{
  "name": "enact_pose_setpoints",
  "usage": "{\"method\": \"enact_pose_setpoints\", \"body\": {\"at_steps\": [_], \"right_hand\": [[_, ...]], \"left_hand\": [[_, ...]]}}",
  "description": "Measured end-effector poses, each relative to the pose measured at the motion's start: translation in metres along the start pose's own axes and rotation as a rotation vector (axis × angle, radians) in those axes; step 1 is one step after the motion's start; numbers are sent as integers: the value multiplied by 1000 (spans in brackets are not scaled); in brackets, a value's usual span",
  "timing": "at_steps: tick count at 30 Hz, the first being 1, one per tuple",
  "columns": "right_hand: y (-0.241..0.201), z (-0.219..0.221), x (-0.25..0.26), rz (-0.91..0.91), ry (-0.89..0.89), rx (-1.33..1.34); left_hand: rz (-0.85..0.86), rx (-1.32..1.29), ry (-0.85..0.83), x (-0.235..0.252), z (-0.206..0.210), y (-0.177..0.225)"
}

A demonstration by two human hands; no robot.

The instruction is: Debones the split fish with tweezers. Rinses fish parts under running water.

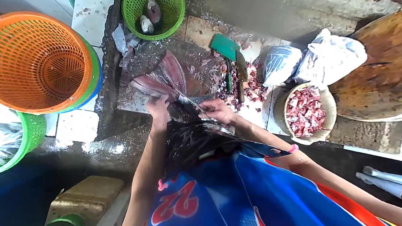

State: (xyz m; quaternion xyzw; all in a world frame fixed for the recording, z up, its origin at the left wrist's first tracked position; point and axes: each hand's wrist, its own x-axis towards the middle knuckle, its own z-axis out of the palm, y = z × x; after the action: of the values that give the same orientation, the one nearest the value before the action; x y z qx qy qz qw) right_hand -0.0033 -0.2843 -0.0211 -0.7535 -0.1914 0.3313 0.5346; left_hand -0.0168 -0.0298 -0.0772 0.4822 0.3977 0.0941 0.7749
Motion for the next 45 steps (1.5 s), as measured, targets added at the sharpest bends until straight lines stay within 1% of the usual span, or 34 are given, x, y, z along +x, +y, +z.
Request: {"method": "enact_pose_setpoints", "body": {"at_steps": [2, 5, 9, 15, 17, 19, 23, 25, 27, 29, 30, 31, 32, 33, 34, 35, 36, 37, 38, 39, 40, 41, 42, 43, 44, 45], "right_hand": [[-5, 1, 3, -32, -52, 48], [-6, 3, 13, -60, -93, 12], [1, -3, 28, -33, -122, -135], [2, -4, 42, -8, -161, -404], [2, -3, 48, -33, -167, -453], [5, -2, 54, -104, -155, -466], [8, 0, 69, -171, -171, -472], [4, 1, 76, -148, -210, -508], [-5, 0, 81, -102, -264, -603], [-21, -5, 85, -6, -317, -666], [-29, -10, 83, 38, -308, -597], [-35, -19, 79, 60, -281, -425], [-37, -30, 73, 61, -254, -163], [-36, -38, 65, 43, -219, 154], [-33, -42, 60, -9, -187, 461], [-30, -39, 56, -62, -120, 685], [-27, -31, 52, -129, -29, 836], [-23, -22, 50, -198, 92, 909], [-19, -14, 51, -273, 202, 868], [-15, -9, 53, -323, 286, 684], [-13, -6, 52, -334, 337, 367], [-16, -4, 48, -292, 366, -10], [-19, 0, 45, -210, 386, -373], [-20, 3, 44, -150, 389, -624], [-21, 4, 44, -109, 385, -785], [-21, 4, 46, -92, 381, -874]], "left_hand": [[17, -43, -43, 1, -1, -2], [15, -90, -74, -1, -3, -1], [26, -131, -121, 0, -7, -1], [76, -94, -205, 5, -17, -3], [89, -106, -227, 8, -22, -3], [106, -111, -218, 9, -25, -2], [87, -145, -213, 10, -25, -1], [72, -165, -247, 12, -27, 0], [43, -143, -273, 15, -27, 4], [-2, -123, -253, 15, -24, 5], [-29, -138, -221, 14, -21, 4], [-60, -173, -174, 12, -16, 4], [-99, -229, -124, 9, -10, 3], [-148, -292, -75, 5, -3, 3], [-203, -362, -21, 2, 6, 4], [-251, -422, 13, 0, 15, 4], [-275, -468, 30, -4, 22, 4], [-276, -493, 35, -7, 28, 2], [-255, -493, 38, -7, 33, 1], [-226, -461, 48, -8, 38, -1], [-194, -419, 51, -11, 39, -3], [-160, -381, 47, -13, 40, -4], [-131, -337, 43, -13, 40, -5], [-105, -300, 33, -13, 40, -7], [-82, -279, 23, -12, 39, -9], [-60, -267, 10, -11, 39, -10]]}}
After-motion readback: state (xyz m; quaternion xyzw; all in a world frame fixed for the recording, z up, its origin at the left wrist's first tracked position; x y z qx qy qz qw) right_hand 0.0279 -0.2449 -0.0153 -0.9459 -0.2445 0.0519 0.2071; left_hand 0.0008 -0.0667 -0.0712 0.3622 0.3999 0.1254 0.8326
